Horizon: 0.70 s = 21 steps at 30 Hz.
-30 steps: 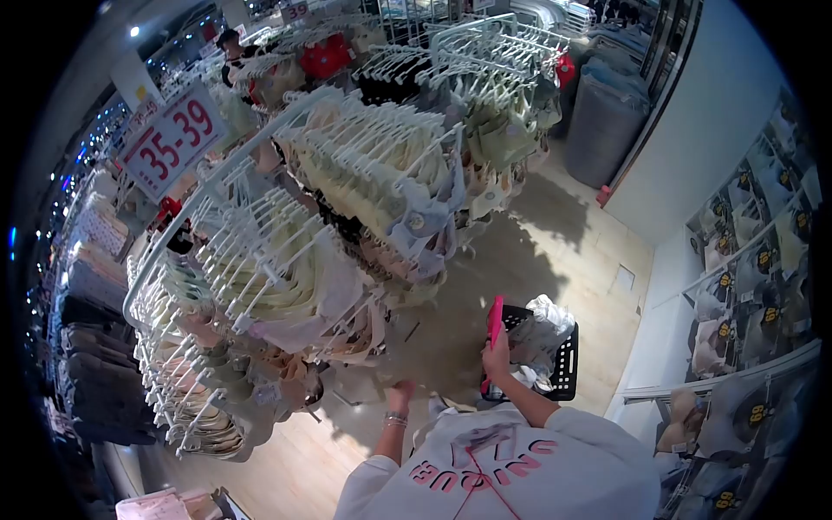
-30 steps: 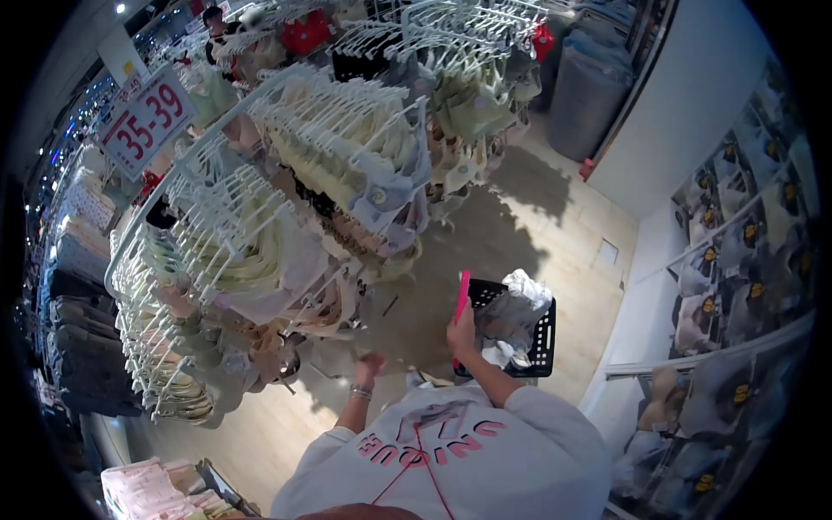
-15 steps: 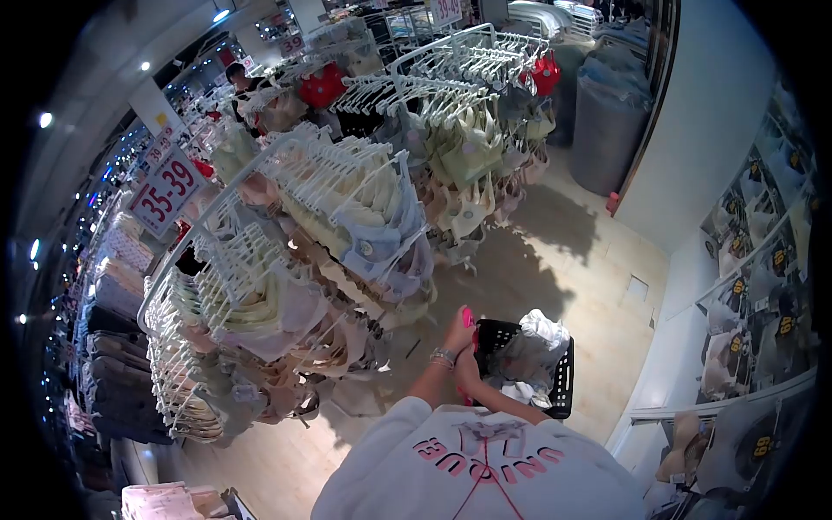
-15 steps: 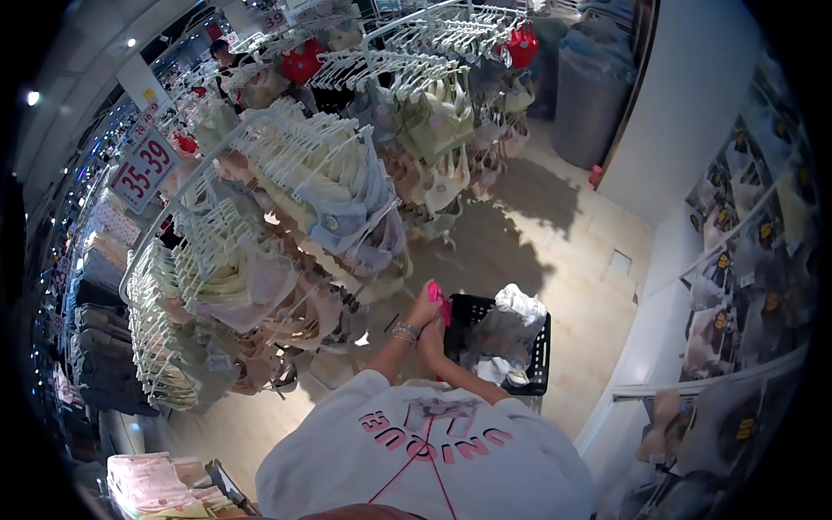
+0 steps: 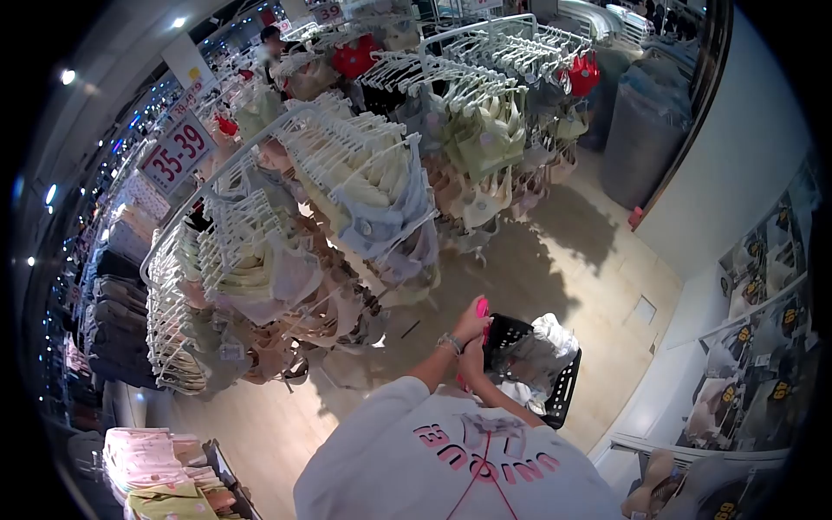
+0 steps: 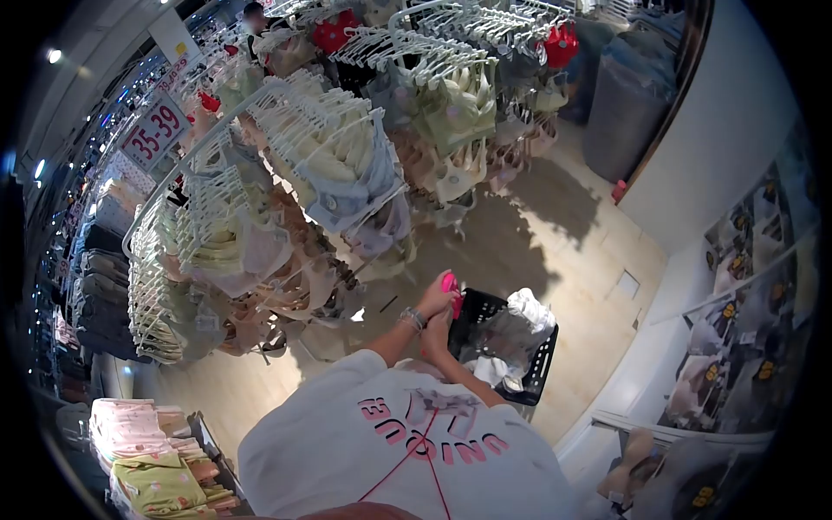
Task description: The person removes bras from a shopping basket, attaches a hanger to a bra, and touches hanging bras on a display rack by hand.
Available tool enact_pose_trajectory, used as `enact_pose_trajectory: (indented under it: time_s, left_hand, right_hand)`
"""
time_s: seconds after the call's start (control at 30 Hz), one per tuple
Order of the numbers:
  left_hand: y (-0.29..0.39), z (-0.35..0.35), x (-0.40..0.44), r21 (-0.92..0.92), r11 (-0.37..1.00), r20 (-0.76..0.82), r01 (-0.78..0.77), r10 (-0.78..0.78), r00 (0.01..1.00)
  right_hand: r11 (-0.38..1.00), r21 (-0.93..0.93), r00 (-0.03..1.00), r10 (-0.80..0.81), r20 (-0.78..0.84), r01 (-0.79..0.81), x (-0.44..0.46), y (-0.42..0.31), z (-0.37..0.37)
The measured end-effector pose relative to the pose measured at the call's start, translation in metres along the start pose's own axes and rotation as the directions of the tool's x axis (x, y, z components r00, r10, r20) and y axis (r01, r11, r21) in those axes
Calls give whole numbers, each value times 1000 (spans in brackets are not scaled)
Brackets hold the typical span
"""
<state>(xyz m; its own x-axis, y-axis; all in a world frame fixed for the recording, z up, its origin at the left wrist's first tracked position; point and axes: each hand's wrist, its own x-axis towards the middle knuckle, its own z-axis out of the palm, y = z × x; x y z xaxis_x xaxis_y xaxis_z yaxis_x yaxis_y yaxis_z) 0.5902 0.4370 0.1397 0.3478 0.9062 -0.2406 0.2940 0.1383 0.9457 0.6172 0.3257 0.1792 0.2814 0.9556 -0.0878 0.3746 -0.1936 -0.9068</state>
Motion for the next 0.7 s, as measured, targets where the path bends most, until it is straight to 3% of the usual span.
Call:
enact_pose_trajectory:
  time_s: [0.1,0.2,0.43,0.7]
  left_hand:
    - [27,0,-7,-31,999,29,27,-26,999]
    - [32,4,-5,-115,993,48,36,-31,998]
    - [26,8,1,-185,981,62,53,-42,997]
    - [28,-10,4,-121,991,72,61,-53,996]
  right_hand:
    - [969,-132,967,-226,-121,210,12,21,9]
    - [990,4,983,-142,-114,144,8,10,-3]
    - [983,4,971,-179,-159,182,6,-8,-14]
    - [988,3,972,-149,-179,152,13,-12,7]
